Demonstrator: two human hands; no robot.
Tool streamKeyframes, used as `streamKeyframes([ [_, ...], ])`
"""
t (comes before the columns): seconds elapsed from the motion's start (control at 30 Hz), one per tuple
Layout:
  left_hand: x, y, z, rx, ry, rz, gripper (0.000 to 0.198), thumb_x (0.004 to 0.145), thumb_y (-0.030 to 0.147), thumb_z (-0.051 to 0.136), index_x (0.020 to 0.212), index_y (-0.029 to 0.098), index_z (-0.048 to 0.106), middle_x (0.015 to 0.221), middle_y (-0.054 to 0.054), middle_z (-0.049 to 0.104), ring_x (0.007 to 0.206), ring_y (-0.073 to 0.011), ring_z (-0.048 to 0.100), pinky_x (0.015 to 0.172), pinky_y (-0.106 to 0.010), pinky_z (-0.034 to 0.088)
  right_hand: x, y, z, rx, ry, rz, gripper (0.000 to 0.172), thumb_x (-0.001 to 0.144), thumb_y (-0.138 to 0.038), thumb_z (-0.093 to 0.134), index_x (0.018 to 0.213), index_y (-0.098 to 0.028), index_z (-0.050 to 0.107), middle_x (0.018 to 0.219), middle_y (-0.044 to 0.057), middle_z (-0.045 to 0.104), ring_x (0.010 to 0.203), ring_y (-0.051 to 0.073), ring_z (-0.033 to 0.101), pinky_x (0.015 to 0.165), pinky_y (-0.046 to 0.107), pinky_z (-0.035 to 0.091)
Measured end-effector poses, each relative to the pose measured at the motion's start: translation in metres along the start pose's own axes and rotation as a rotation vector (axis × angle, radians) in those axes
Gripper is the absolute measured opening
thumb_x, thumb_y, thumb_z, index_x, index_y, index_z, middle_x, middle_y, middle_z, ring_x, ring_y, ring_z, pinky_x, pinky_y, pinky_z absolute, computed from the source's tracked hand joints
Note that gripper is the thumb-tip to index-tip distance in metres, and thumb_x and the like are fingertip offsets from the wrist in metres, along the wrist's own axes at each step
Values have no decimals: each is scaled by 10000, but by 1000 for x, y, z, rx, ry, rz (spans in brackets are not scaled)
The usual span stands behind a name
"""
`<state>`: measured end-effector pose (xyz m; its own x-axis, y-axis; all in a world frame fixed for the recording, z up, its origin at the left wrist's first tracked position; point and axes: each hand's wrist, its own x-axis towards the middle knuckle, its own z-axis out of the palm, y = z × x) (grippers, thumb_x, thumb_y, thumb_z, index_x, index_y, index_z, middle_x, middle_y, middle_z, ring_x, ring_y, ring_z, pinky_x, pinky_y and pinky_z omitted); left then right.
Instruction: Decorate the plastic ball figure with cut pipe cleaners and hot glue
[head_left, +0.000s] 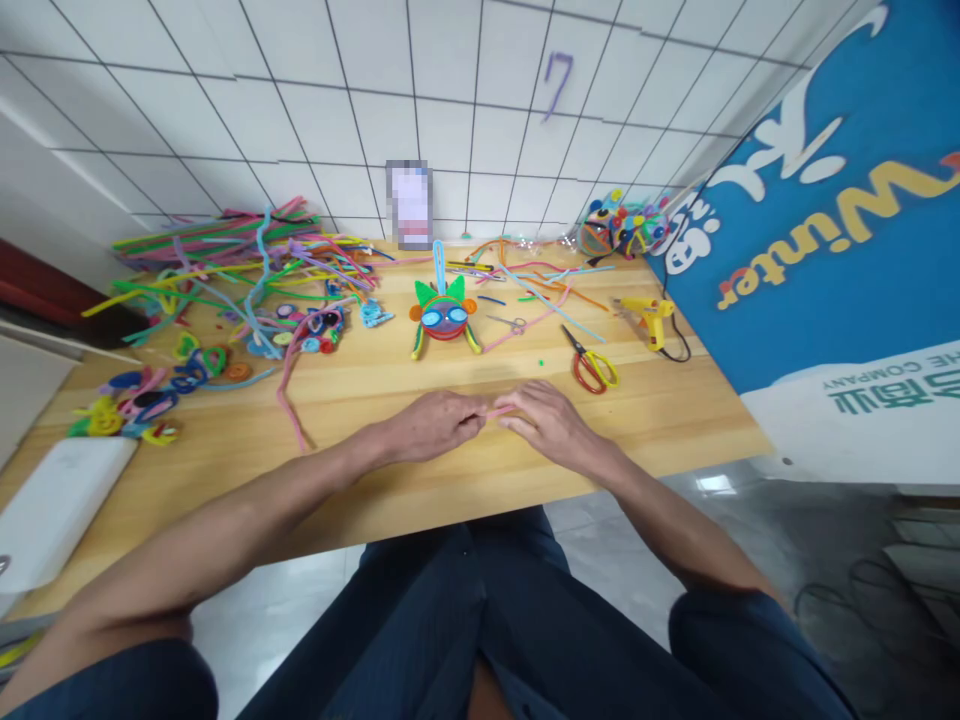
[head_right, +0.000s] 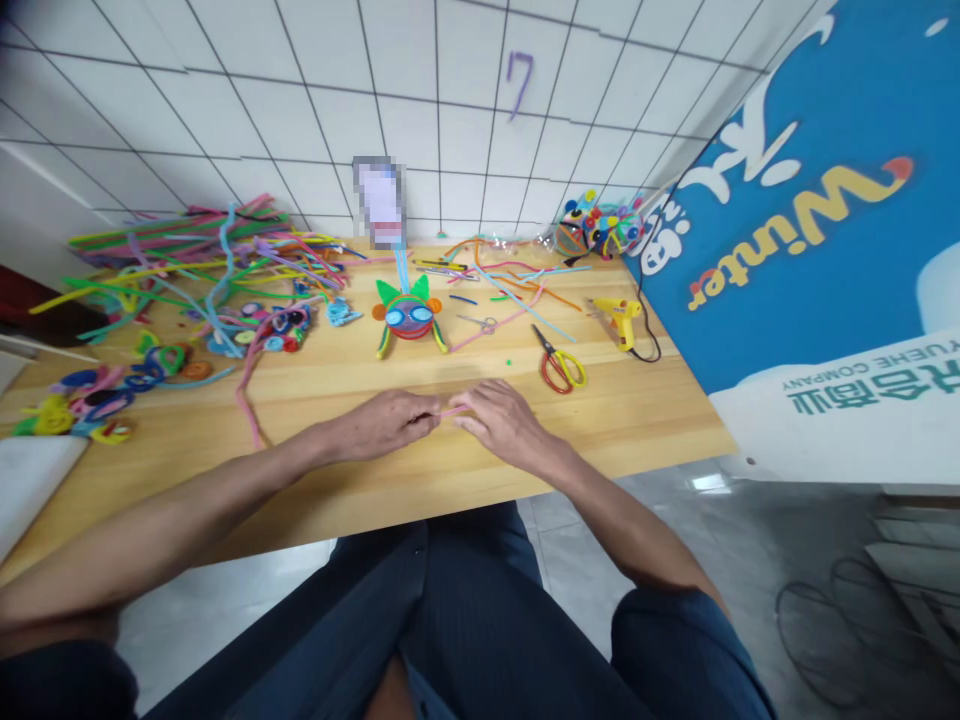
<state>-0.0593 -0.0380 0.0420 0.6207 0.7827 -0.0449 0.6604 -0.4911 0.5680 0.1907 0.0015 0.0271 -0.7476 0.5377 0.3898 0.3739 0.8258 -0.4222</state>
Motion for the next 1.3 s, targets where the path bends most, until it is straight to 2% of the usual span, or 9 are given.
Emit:
streamKeyframes([
  [0.13, -5, 5, 3, 112, -25, -66, 278, 1077, 280, 423, 973, 190, 663, 882, -57, 747, 838, -224, 723, 735, -299, 460, -2, -10, 13, 29, 41, 21, 238, 1112, -298, 529, 998, -235, 728, 889, 25, 738, 798, 156, 688, 727, 285, 511],
  [0.37, -10, 3, 6, 207, -16, -165, 289, 1070, 265, 456, 937, 190, 701, 853, -74, 781, 828, -247, 748, 664, -297, 429, -5, -22, 19, -166, 35, 64, 278, 1120, -323, 516, 1008, -239, 757, 916, 32, 736, 793, 139, 693, 670, 267, 471],
  [0.5, -11, -8, 11, 166, 23, -175, 296, 1056, 271, 482, 861, 198, 693, 805, -64, 765, 743, -228, 718, 628, -289, 393, -2, -16, 28, -159, 4, 79, 269, 1115, -317, 529, 1021, -242, 769, 929, 33, 750, 801, 141, 702, 671, 272, 473],
  [0.7, -8, -24, 15, 47, 124, -180, 269, 1035, 269, 504, 833, 204, 670, 734, -23, 695, 639, -178, 619, 620, -276, 357, 7, 5, 35, 33, 71, 130, 205, 1085, -284, 586, 1017, -249, 776, 912, 33, 721, 835, 158, 688, 759, 287, 511],
  [0.8, -7, -31, 12, -15, 142, -102, 258, 1033, 247, 494, 847, 199, 666, 748, -18, 685, 656, -163, 608, 639, -264, 373, 13, 16, 33, 140, 80, 160, 167, 1056, -268, 627, 982, -238, 774, 882, 29, 699, 793, 159, 654, 725, 291, 498],
  [1.0, -8, -41, 5, -194, 145, 117, 285, 1074, 274, 444, 928, 188, 673, 817, -21, 690, 705, -142, 612, 686, -244, 432, 27, 31, 24, 356, -33, 238, 144, 1000, -279, 694, 898, -223, 778, 791, 7, 654, 723, 152, 601, 680, 289, 462],
  [1.1, -7, -46, 6, -283, 207, 74, 246, 1066, 304, 486, 962, 188, 676, 795, -4, 677, 659, -127, 579, 657, -240, 432, 30, 35, 21, 418, -33, 305, 127, 978, -284, 711, 892, -216, 775, 794, 3, 656, 719, 146, 602, 664, 282, 447],
  [1.23, -4, -49, 14, -350, 299, -57, 206, 951, 385, 721, 959, 191, 653, 1009, -28, 752, 662, -109, 580, 660, -247, 464, 31, 34, 22, 375, -5, 315, 119, 973, -247, 702, 883, -214, 772, 800, 5, 668, 727, 144, 606, 677, 285, 443],
  [1.3, -2, -50, 18, -324, 334, -78, 209, 929, 378, 751, 977, 192, 667, 1018, -32, 757, 692, -120, 605, 687, -257, 483, 31, 31, 23, 341, 8, 301, 121, 975, -238, 699, 878, -217, 769, 800, 5, 673, 726, 145, 606, 684, 288, 450],
])
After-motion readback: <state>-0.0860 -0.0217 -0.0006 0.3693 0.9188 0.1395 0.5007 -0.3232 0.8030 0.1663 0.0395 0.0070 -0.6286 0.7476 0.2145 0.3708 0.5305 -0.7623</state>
